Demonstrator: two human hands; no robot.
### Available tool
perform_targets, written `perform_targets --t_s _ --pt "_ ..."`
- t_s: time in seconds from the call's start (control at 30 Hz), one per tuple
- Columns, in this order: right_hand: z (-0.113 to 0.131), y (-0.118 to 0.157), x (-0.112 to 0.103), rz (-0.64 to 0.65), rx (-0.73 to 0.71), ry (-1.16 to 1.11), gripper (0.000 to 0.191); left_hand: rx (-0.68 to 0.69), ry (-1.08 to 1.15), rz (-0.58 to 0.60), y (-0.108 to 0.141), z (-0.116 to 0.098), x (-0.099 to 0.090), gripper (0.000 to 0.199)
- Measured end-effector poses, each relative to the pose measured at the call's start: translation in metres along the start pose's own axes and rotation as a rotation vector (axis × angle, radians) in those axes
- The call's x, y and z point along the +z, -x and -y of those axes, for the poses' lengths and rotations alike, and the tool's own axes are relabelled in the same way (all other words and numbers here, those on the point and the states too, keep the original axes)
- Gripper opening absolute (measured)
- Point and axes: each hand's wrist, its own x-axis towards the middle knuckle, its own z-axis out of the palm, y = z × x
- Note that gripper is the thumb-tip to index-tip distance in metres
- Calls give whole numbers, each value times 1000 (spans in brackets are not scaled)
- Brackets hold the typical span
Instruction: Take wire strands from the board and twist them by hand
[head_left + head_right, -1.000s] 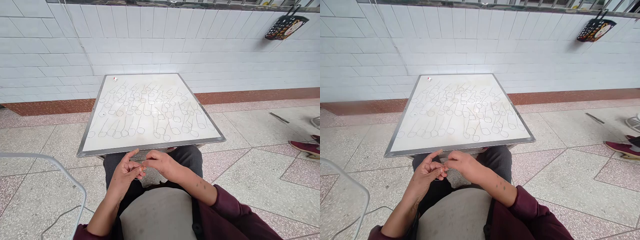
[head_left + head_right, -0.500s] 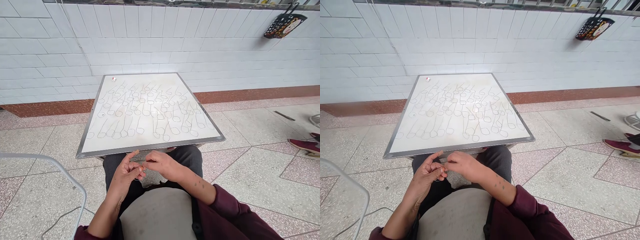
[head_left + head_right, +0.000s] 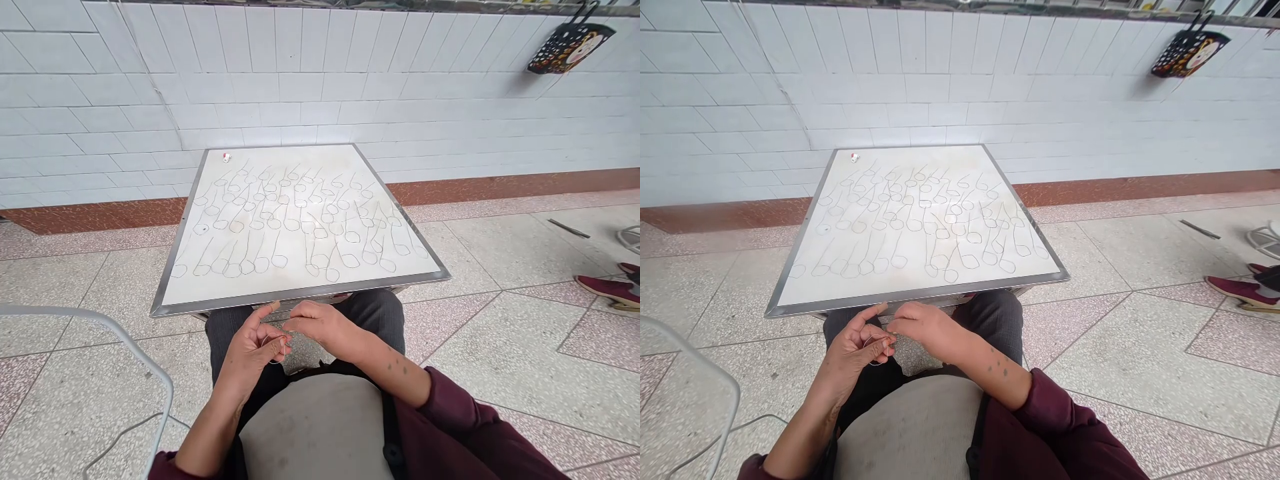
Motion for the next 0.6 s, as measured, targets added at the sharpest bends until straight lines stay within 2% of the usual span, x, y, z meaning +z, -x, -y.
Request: perform_targets --t_s 0.1,0.2,0.6 --pt "-8 1 10 -113 133 -38 20 25 -12 -9 0 2 2 63" --pt "-13 1 16 -141 219 -10 21 65 -18 -18 -3 7 2 60" --pt "1 -6 16 -137 163 28 28 115 -36 -17 -4 15 4 45"
